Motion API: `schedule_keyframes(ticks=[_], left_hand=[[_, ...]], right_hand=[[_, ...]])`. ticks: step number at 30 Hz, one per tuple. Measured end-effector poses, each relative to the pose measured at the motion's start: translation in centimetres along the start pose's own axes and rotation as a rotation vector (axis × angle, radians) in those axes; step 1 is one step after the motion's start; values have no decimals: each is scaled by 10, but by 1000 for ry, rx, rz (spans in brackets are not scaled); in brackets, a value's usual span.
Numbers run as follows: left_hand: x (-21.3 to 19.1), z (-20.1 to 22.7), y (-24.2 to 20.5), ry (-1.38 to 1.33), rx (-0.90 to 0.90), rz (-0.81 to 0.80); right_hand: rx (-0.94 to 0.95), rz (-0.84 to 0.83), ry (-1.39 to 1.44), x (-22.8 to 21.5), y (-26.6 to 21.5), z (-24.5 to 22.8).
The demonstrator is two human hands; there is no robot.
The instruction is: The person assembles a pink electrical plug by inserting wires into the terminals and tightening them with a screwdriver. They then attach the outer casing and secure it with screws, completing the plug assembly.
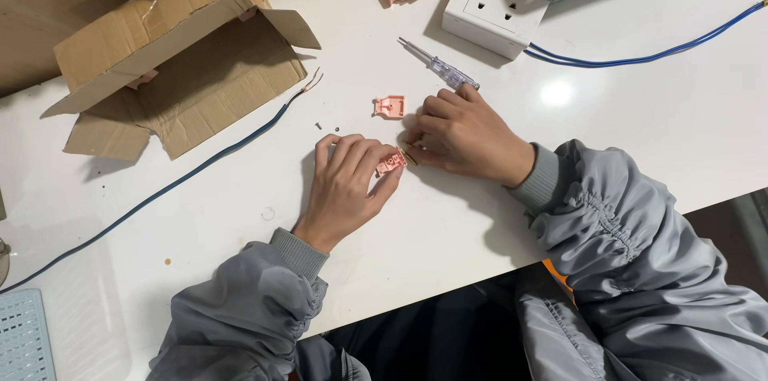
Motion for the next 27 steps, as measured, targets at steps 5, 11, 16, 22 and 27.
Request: schedule_keyframes(ticks=[5,11,16,22,27], left_hand=[[2,-3,0,-19,-20,-2],[-1,0,3,-23,-49,10],[4,22,23,10,-48,24],[26,28,39,195,-103,5],[40,25,40,174,-166,-43]], right_hand=[[32,26,-47,12,-4,2],[72,42,138,-12,4,18],[224,-7,404,-28,7,39],[205,-39,386,-23,11,44],[191,59,362,-42,16,32]])
Point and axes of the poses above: each hand's wrist, its own y-axis towards the middle knuckle, its own x-axis out of the palm, z = x × y, the point moved 9 cm from there along y, towards the middle knuckle, and after that the axes turned 8 degrees about x, right-handed, at the moved point
